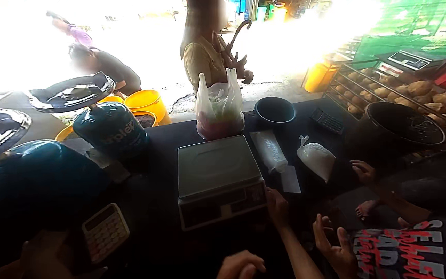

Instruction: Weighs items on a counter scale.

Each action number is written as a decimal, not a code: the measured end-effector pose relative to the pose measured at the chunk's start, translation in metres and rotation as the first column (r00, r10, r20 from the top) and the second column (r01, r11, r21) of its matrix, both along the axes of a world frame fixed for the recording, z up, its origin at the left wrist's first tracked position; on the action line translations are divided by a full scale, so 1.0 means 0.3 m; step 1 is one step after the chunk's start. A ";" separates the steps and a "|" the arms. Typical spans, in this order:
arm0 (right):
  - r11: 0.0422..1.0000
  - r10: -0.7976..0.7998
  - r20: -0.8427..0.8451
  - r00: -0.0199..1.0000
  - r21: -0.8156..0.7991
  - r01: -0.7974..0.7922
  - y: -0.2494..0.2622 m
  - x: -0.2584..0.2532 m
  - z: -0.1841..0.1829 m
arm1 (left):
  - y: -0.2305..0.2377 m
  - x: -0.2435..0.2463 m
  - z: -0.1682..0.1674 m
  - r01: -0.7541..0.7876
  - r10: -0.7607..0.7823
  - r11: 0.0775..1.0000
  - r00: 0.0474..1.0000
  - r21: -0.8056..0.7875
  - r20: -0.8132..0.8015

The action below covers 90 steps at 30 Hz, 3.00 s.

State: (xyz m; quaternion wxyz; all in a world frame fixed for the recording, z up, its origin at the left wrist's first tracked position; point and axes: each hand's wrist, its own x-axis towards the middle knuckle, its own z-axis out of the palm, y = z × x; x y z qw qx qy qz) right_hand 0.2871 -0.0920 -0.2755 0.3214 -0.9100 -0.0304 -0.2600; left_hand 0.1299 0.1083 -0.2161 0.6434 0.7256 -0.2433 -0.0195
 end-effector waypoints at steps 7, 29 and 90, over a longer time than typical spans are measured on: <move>0.976 0.006 -0.103 0.995 0.215 0.017 -0.008 0.019 -0.049 | 0.514 0.328 -0.024 -0.755 0.743 0.653 0.655 0.060 0.137; 0.949 -0.219 -0.150 0.964 0.197 0.246 0.051 0.052 -0.074 | 0.572 0.380 -0.297 -0.779 0.780 0.571 0.613 0.261 0.123; 0.644 0.635 -0.080 0.768 0.604 -0.470 -0.047 0.278 -0.076 | 0.335 0.419 -0.100 -0.798 0.879 0.475 0.445 0.371 -0.169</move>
